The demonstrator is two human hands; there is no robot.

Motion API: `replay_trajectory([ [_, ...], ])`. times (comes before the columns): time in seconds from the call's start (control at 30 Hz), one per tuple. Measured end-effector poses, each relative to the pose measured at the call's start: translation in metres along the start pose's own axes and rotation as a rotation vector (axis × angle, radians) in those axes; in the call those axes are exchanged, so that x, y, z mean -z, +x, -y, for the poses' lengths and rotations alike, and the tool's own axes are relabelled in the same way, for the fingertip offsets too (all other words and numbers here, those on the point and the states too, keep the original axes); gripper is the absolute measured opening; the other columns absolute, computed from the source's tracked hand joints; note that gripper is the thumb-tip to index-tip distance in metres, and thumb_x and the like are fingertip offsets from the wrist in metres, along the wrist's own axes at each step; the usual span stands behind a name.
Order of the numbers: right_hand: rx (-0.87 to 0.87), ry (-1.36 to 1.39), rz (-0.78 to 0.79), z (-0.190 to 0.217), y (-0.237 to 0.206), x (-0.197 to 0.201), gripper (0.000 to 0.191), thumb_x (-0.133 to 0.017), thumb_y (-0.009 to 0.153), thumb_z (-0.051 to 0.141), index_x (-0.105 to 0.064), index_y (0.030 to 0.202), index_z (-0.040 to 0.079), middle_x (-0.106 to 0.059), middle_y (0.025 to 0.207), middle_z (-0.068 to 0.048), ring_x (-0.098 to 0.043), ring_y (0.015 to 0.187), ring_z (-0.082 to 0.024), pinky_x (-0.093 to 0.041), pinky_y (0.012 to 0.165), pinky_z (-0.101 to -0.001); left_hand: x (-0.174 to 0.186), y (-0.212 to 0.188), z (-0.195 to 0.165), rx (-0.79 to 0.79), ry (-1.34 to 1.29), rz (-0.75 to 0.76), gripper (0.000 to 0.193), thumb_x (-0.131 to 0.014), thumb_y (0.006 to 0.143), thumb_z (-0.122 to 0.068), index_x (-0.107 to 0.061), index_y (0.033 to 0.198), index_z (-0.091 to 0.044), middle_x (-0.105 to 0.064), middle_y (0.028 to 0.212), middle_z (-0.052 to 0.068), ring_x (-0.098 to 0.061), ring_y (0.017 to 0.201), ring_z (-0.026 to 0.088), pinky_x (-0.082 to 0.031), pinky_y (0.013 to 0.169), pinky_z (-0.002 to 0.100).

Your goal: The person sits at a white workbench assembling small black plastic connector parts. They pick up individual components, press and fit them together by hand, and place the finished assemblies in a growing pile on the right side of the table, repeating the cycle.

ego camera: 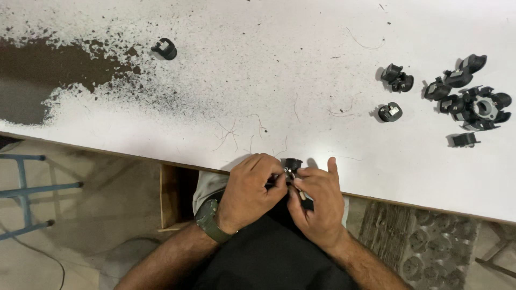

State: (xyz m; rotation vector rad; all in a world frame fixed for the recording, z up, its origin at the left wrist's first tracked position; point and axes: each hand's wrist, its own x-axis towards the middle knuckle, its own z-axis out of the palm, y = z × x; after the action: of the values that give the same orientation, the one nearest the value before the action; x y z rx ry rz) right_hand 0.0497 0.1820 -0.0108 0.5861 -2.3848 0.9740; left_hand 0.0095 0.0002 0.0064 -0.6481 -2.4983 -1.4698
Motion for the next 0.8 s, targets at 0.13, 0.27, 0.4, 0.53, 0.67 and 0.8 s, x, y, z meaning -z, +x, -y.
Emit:
replay_trajectory([
  [0.13,0.007,-0.037,0.013,-0.003,-0.001,-0.002,0.033,-0.077,0.08,-0.004,-0.063,0.108,0.004,-0.07,0.102,-0.011,-0.069,0.108,-0.026,-0.027,0.127,-0.0599,-0.001,-0.001,0.0,0.019,-0.022,0.02,0.015,-0.074,0.083,-0.005,-0.06,0.088,-0.006,-0.065,0.083,0.005,-0.065,0.074,0.022,-0.053,0.067,0.036],
  [0.27,0.017,-0.058,0.017,-0.005,-0.005,-0.002,0.034,-0.078,0.079,-0.005,-0.064,0.108,0.005,-0.07,0.1,-0.01,-0.069,0.108,-0.025,-0.026,0.127,-0.0599,-0.001,-0.002,0.0,0.008,-0.024,-0.002,0.016,-0.074,0.083,-0.005,-0.06,0.089,-0.006,-0.065,0.085,0.006,-0.065,0.076,0.024,-0.053,0.069,0.038],
  [0.4,0.037,-0.095,0.027,-0.008,0.0,-0.001,0.034,-0.081,0.08,-0.005,-0.065,0.108,0.006,-0.07,0.098,-0.008,-0.069,0.107,-0.024,-0.027,0.127,-0.0592,-0.008,-0.002,0.001,-0.039,-0.031,0.004,0.015,-0.073,0.083,-0.005,-0.059,0.091,-0.006,-0.066,0.087,0.008,-0.066,0.08,0.025,-0.054,0.073,0.039],
  [0.53,0.009,-0.275,0.018,-0.034,0.024,0.018,0.033,-0.081,0.083,-0.002,-0.065,0.111,0.006,-0.07,0.107,-0.012,-0.068,0.112,-0.028,-0.025,0.129,-0.0598,-0.003,0.011,0.003,-0.11,0.044,0.102,0.009,-0.07,0.091,-0.011,-0.063,0.094,-0.006,-0.069,0.091,0.008,-0.068,0.083,0.022,-0.055,0.075,0.038],
  [0.67,-0.171,-0.191,-0.234,-0.06,0.032,0.052,0.024,-0.071,0.107,0.0,-0.057,0.126,0.003,-0.063,0.111,-0.009,-0.062,0.095,-0.016,-0.019,0.136,-0.059,0.071,0.055,0.044,-0.248,0.534,-0.286,0.037,-0.076,0.104,-0.037,-0.068,0.113,-0.002,-0.072,0.098,0.012,-0.068,0.083,0.022,-0.057,0.07,0.036],
  [0.8,-0.146,-0.108,-0.235,-0.063,0.024,0.049,0.023,-0.065,0.108,-0.001,-0.054,0.127,0.005,-0.062,0.111,-0.006,-0.065,0.094,-0.015,-0.02,0.136,-0.0569,0.153,0.112,0.113,0.692,0.619,-0.129,0.063,-0.067,0.1,-0.061,-0.064,0.12,-0.001,-0.068,0.078,0.01,-0.064,0.061,0.019,-0.052,0.053,0.035],
])
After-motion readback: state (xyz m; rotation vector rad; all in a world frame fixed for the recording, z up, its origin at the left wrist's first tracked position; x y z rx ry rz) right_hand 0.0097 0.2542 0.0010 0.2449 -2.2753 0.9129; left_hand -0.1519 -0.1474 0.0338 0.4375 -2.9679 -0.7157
